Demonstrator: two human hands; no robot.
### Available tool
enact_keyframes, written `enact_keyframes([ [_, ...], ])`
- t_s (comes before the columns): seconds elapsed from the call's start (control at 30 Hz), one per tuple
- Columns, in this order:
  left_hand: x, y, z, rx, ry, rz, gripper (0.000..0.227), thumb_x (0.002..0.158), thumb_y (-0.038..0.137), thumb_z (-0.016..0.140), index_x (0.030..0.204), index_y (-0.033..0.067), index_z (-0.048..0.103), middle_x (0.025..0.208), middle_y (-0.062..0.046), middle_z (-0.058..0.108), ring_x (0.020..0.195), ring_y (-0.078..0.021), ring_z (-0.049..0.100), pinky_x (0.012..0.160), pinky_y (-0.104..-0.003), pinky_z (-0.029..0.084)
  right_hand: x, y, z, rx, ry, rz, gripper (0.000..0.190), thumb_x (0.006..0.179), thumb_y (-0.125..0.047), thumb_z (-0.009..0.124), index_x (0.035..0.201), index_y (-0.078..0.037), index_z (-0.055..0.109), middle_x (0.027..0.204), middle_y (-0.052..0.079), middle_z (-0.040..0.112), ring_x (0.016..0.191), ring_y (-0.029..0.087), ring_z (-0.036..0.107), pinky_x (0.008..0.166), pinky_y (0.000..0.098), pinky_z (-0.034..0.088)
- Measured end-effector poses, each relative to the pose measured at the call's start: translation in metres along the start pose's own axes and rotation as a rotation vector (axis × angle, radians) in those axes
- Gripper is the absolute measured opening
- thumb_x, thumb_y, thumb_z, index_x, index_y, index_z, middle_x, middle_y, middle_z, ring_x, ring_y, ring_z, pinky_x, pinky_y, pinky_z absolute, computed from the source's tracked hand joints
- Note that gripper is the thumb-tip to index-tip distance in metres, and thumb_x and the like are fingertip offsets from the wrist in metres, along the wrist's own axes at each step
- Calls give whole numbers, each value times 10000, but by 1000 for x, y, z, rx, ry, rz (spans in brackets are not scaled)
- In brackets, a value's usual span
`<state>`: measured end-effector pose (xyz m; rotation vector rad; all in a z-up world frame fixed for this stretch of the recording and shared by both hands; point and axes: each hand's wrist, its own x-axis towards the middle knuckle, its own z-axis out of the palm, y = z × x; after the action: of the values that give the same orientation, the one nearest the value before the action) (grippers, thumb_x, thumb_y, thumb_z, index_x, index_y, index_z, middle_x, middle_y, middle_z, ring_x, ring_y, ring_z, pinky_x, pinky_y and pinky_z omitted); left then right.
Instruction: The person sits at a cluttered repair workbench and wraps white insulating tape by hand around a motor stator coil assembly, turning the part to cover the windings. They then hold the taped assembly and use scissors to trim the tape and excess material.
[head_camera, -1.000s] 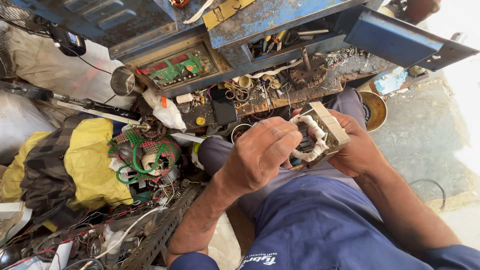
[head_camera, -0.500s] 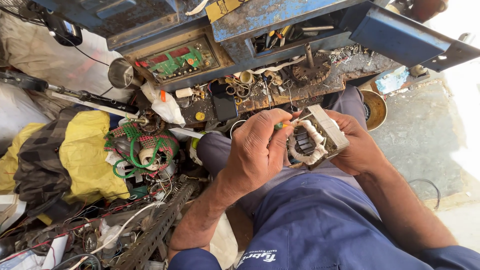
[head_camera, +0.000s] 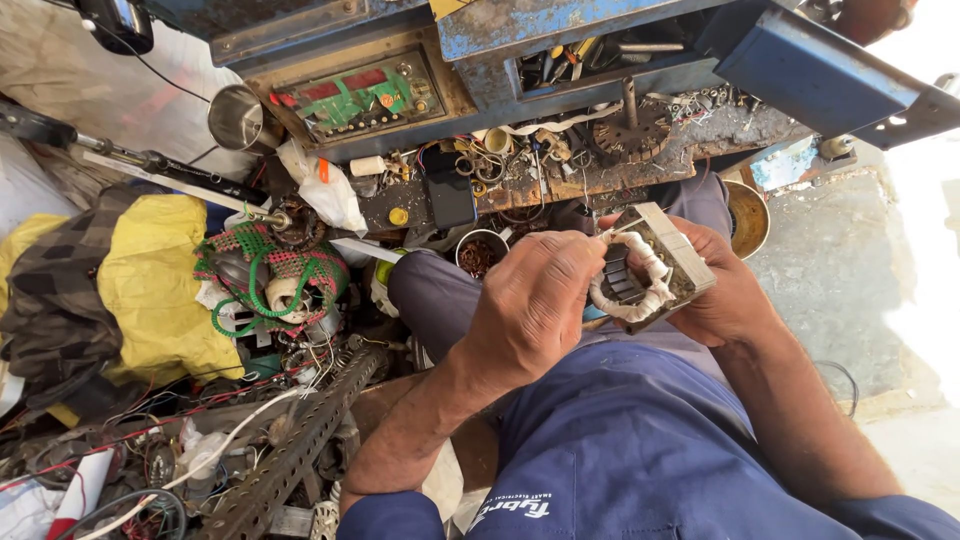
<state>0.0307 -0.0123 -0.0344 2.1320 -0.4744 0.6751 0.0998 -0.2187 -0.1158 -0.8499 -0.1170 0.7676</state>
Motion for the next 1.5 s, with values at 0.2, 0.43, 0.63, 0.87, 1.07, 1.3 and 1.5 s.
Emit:
enact_keyframes([
  [0.2, -2, -2, -4, -28, -66, 40, 254, 997, -64, 656, 1234, -42, 566, 1104, -178, 658, 1025, -347, 699, 901, -438, 601, 0, -7, 9, 3, -8, 42, 434, 954, -83, 698, 1357, 41, 598, 1033, 108, 713, 776, 180, 735, 579, 348, 646],
  [0.43, -5, -3, -8, -120, -68, -66, 218, 1041, -25, 667, 1234, -8, 566, 1112, -152, 674, 1007, -315, 713, 808, -366, 598, -2, -4, 3, -76, 11, 1, 459, 965, -107, 708, 1376, 56, 585, 1130, 153, 701, 866, 193, 731, 636, 350, 643],
  [0.63, -4, -4, -3, -97, 7, 85, 266, 1007, -68, 699, 1224, -25, 550, 1107, -167, 674, 1033, -330, 723, 912, -407, 627, -1, -3, -4, 3, -64, -34, 474, 970, -141, 723, 1384, 49, 590, 1259, 188, 689, 974, 255, 724, 693, 391, 654],
  [0.87, -3, -5, -3, -74, -49, 113, 308, 971, -104, 710, 1221, -26, 547, 1120, -195, 668, 1064, -359, 719, 943, -433, 626, 0, 0, -10, 15, -56, -42, 462, 987, -145, 692, 1393, 37, 568, 1278, 198, 679, 1092, 268, 711, 825, 404, 635],
  [1.07, 0, -6, -5, -72, -105, 159, 391, 908, -150, 668, 1258, -41, 531, 1151, -208, 650, 1106, -378, 698, 994, -464, 618, 0, -1, -10, 26, -132, -98, 475, 994, -138, 696, 1417, 40, 571, 1310, 188, 675, 1171, 260, 683, 970, 390, 584],
  [1.3, 4, -5, -6, -36, -167, 144, 413, 922, -131, 662, 1295, -26, 519, 1168, -204, 641, 1117, -371, 687, 999, -458, 603, -1, -2, -7, 39, -137, -80, 477, 984, -121, 707, 1405, 65, 582, 1261, 185, 694, 1108, 214, 707, 940, 343, 590],
  [1.5, 5, -3, -5, 28, -212, 134, 407, 925, -81, 675, 1299, -15, 528, 1184, -200, 639, 1130, -379, 678, 997, -450, 586, -1, 3, -9, 6, -63, -74, 437, 997, -78, 703, 1393, 76, 600, 1211, 159, 711, 1040, 172, 707, 891, 306, 586],
])
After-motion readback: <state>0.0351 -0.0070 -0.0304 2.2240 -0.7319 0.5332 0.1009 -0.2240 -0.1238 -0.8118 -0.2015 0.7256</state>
